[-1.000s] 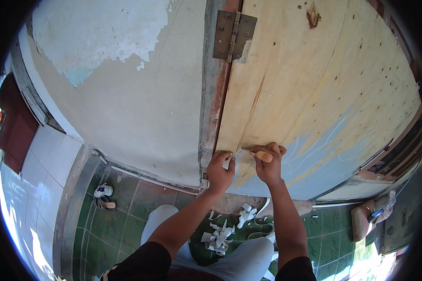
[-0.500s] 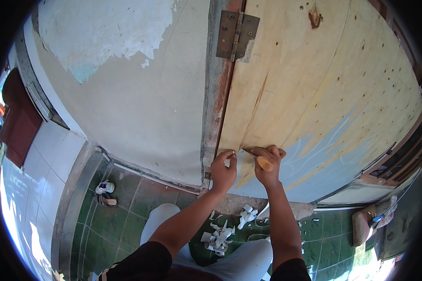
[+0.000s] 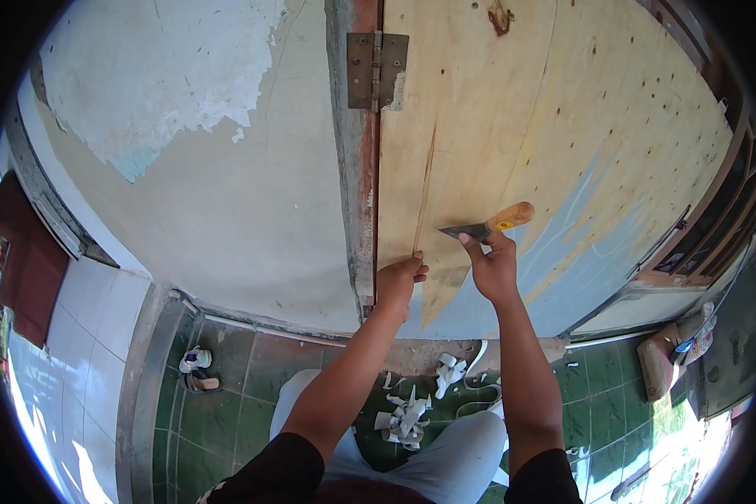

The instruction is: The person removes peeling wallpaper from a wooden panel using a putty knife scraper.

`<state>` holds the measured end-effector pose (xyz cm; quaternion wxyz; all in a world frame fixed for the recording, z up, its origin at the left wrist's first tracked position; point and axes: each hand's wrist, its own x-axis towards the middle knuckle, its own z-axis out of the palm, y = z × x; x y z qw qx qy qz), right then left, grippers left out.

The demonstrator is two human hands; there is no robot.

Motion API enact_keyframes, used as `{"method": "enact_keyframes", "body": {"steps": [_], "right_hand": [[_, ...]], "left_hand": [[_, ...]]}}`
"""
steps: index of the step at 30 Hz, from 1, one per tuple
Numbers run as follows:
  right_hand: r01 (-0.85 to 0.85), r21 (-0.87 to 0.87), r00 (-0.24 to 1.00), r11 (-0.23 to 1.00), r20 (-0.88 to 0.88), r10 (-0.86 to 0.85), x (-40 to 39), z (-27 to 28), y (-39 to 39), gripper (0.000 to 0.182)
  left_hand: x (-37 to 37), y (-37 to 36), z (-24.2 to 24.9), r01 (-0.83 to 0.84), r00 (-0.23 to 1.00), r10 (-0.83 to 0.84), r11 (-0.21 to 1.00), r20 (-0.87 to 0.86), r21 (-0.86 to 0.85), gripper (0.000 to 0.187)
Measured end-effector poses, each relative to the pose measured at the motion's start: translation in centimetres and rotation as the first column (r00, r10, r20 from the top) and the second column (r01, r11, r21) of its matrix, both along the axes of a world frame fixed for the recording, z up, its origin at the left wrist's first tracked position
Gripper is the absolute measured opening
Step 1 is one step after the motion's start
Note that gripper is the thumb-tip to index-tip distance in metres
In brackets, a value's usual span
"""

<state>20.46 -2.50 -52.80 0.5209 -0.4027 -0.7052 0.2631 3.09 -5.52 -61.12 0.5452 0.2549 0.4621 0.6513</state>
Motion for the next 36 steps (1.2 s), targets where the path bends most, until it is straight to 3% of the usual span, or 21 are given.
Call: {"method": "enact_keyframes", "body": {"steps": [5, 11, 15, 23, 26, 29, 32, 35, 36], "right_hand": [[-0.012, 0.022, 0.998, 1.000, -0.057, 0.013, -0.5, -1.0, -0.4, 0.014], [-0.049, 0.043, 0.998, 0.998, -0.032, 0.051, -0.6, -1.1, -0.5, 0.016], [0.049, 0.145, 0.994, 0.988, 0.091, -0.063, -0.4, -2.6, 0.5, 0.013], [0.086, 0.168, 0.988, 0.982, 0.110, -0.105, -0.1, -3.8, 1.3, 0.014], [0.089, 0.171, 0.989, 0.981, 0.104, -0.108, -0.2, -3.9, 1.2, 0.014], [0.122, 0.200, 0.977, 0.972, 0.149, -0.153, -0.2, -3.8, 1.2, 0.015], [0.092, 0.146, 0.989, 0.985, 0.099, -0.107, -0.2, -4.0, 1.2, 0.019], [0.054, 0.095, 0.997, 0.994, 0.045, -0.058, -0.4, -3.8, 1.2, 0.023], [0.051, 0.083, 0.998, 0.995, 0.037, -0.054, -0.4, -3.9, 1.1, 0.023]], "left_hand": [[0.8, 0.7, -0.8, -0.082, 0.996, 0.081, 0.996, 0.035, 0.032, 0.024], [0.6, -1.3, -4.3, -0.088, 0.995, 0.090, 0.996, -0.049, 0.033, 0.025], [0.3, -2.2, -6.0, -0.089, 0.992, 0.094, 0.994, -0.085, 0.060, 0.027], [0.4, -4.3, -10.1, -0.094, 0.984, 0.107, 0.991, -0.143, 0.097, 0.025], [0.6, -5.8, -13.1, -0.057, 0.922, 0.090, 0.993, -0.376, 0.099, 0.024], [1.2, -9.6, -16.8, -0.059, 0.813, 0.035, 0.998, -0.582, -0.023, 0.029], [0.5, -13.7, -21.4, 0.146, 0.709, -0.310, 0.943, -0.633, -0.299, 0.037], [0.7, -14.2, -25.8, 0.069, 0.695, -0.164, 0.984, -0.700, -0.162, 0.039], [0.6, -13.5, -22.9, 0.020, 0.654, -0.114, 0.991, -0.748, -0.133, 0.044]]}}
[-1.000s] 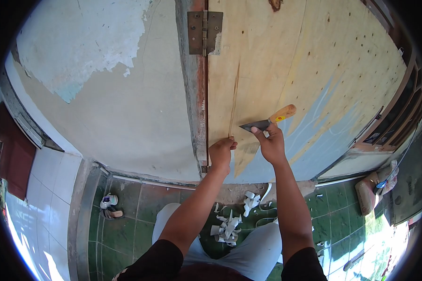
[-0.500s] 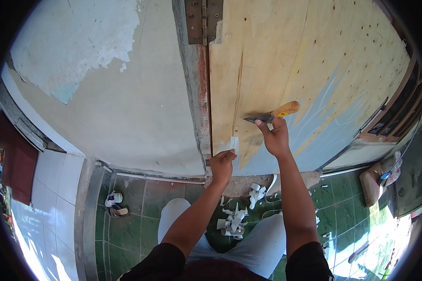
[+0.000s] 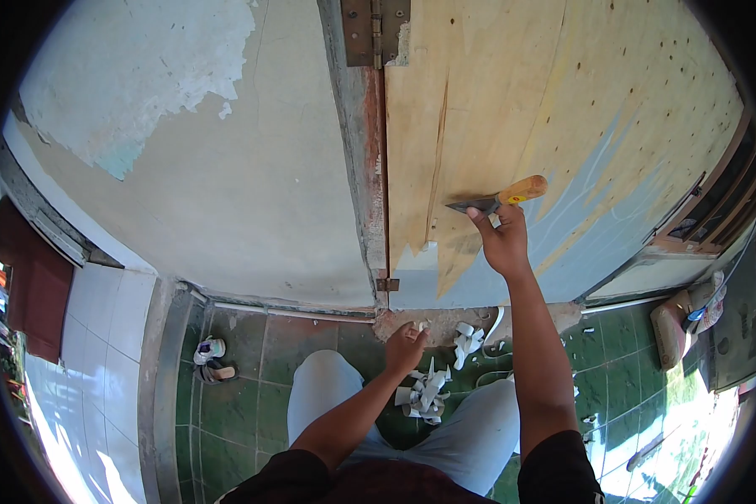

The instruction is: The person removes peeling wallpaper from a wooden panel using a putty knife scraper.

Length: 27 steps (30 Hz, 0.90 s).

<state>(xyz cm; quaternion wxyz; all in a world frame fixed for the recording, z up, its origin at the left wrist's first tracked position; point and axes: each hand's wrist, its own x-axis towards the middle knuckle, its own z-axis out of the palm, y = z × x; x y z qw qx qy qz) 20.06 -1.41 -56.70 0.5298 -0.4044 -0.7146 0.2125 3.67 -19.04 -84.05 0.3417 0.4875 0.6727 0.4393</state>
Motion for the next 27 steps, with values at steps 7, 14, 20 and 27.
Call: {"method": "enact_keyframes", "body": {"steps": [7, 14, 20, 27], "right_hand": [[0.032, 0.054, 0.999, 0.998, 0.036, -0.034, -0.2, 0.2, -0.1, 0.019], [0.067, 0.114, 0.993, 0.991, 0.086, -0.078, -0.3, 0.5, -0.2, 0.015], [0.068, 0.151, 0.995, 0.986, 0.065, -0.079, -0.4, 0.3, -0.1, 0.016], [0.103, 0.109, 0.984, 0.989, 0.132, -0.117, 0.2, -0.4, 0.4, 0.017]], "left_hand": [[-1.4, 11.7, 11.9, -0.023, 0.992, 0.058, 0.955, -0.110, 0.296, 0.055], [-0.2, 13.7, 17.0, -0.133, 0.991, 0.129, 0.940, 0.033, 0.316, 0.040], [-0.4, 12.7, 15.2, -0.167, 0.980, 0.126, 0.944, 0.154, 0.285, 0.024], [-0.1, 9.0, 8.2, -0.252, 0.925, 0.145, 0.926, 0.351, 0.282, 0.024]]}}
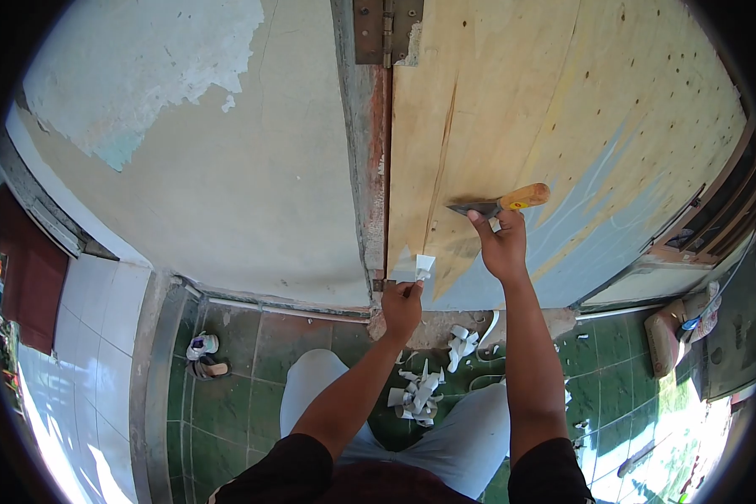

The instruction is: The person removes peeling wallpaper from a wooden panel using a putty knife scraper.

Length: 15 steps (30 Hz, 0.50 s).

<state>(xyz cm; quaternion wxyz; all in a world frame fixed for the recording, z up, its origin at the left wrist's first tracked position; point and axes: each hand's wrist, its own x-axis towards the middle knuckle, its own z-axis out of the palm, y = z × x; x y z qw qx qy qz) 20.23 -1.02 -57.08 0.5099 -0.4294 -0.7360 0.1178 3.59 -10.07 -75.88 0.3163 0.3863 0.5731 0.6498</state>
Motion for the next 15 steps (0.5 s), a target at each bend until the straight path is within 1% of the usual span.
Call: {"method": "enact_keyframes", "body": {"steps": [3, 6, 9, 12, 14, 15], "right_hand": [[-0.021, 0.019, 1.000, 1.000, -0.013, 0.021, -0.3, 0.6, -0.5, 0.018], [-0.076, -0.045, 0.990, 0.996, -0.126, 0.070, -0.7, 0.8, -0.8, 0.018], [-0.089, -0.039, 0.988, 0.995, -0.134, 0.083, -0.6, 0.7, -0.8, 0.016], [-0.064, -0.037, 0.992, 0.997, -0.112, 0.060, -0.5, 0.5, -0.7, 0.016], [-0.066, -0.047, 0.993, 0.997, -0.106, 0.060, -0.3, 0.2, -0.6, 0.016], [-0.065, -0.049, 0.993, 0.997, -0.103, 0.060, -0.4, 0.3, -0.6, 0.016]], "left_hand": [[0.0, -2.0, 0.4, 0.014, 0.997, -0.022, 0.995, -0.080, -0.097, 0.025], [-0.4, -2.7, -1.8, -0.004, 0.992, -0.012, 0.993, -0.125, -0.122, 0.027], [-0.6, -4.2, -2.8, 0.007, 0.981, -0.049, 0.976, -0.188, -0.217, 0.029], [-0.6, -6.5, -6.8, 0.060, 0.958, -0.132, 0.959, -0.253, -0.277, 0.029], [-0.4, -8.2, -9.0, 0.055, 0.971, -0.122, 0.951, -0.204, -0.305, 0.030], [-0.4, -8.5, -8.8, 0.054, 0.977, -0.116, 0.947, -0.181, -0.317, 0.030]]}}
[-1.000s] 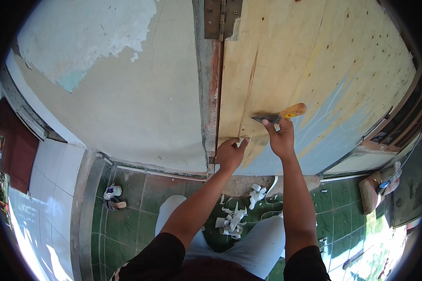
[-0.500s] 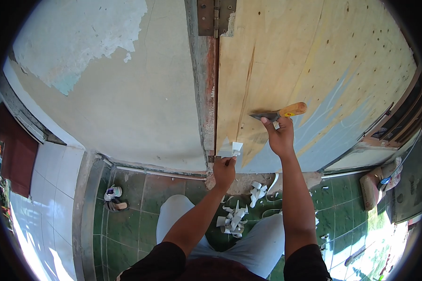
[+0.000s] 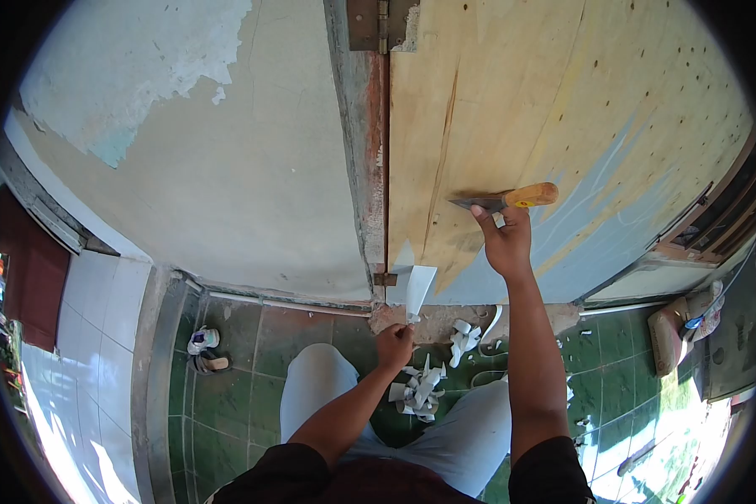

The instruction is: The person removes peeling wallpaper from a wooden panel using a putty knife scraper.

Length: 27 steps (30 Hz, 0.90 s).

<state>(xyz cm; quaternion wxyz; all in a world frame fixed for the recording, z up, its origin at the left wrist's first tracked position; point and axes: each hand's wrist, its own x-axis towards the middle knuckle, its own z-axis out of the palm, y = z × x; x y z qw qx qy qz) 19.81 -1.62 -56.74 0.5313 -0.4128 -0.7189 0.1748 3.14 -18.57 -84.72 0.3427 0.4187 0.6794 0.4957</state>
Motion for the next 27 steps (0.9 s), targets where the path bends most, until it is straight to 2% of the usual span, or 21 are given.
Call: {"method": "enact_keyframes", "body": {"steps": [3, 6, 9, 12, 15, 18, 21, 27], "right_hand": [[-0.033, 0.006, 0.997, 0.999, -0.068, 0.034, -0.3, 0.2, -0.4, 0.016], [-0.033, -0.003, 0.998, 0.999, -0.060, 0.032, -0.1, -0.2, 0.0, 0.015], [-0.011, 0.058, 1.000, 0.998, 0.015, 0.010, -0.3, 0.6, -0.5, 0.015], [0.016, 0.053, 0.999, 0.998, 0.045, -0.018, 0.3, -0.4, 0.1, 0.015], [-0.013, 0.028, 1.000, 1.000, 0.027, 0.012, 0.2, -0.1, -0.1, 0.015], [0.016, 0.081, 0.999, 0.997, 0.041, -0.019, 0.2, -0.6, 0.2, 0.015], [-0.020, 0.052, 1.000, 0.998, 0.009, 0.020, 0.2, -0.7, 0.1, 0.014], [-0.065, 0.057, 0.997, 0.996, -0.048, 0.067, -0.4, 0.6, -1.1, 0.014]], "left_hand": [[-0.1, -1.1, 0.0, 0.017, 0.995, -0.018, 1.000, -0.098, -0.011, 0.031], [0.2, -3.0, -2.4, 0.033, 0.991, -0.039, 0.998, -0.131, -0.048, 0.032], [0.4, -5.2, -6.3, 0.052, 0.960, -0.093, 0.986, -0.265, -0.158, 0.032], [0.3, -8.6, -9.9, 0.124, 0.924, -0.236, 0.929, -0.301, -0.348, 0.030], [0.6, -10.4, -10.6, 0.125, 0.843, -0.337, 0.880, -0.419, -0.457, 0.026], [0.2, -11.4, -9.9, 0.241, 0.743, -0.579, 0.698, -0.334, -0.674, 0.025], [0.8, -13.2, -9.7, 0.193, 0.627, -0.676, 0.618, -0.389, -0.762, 0.025], [0.8, -16.4, -11.1, 0.360, 0.245, -0.957, 0.238, -0.155, -0.902, 0.039]]}}
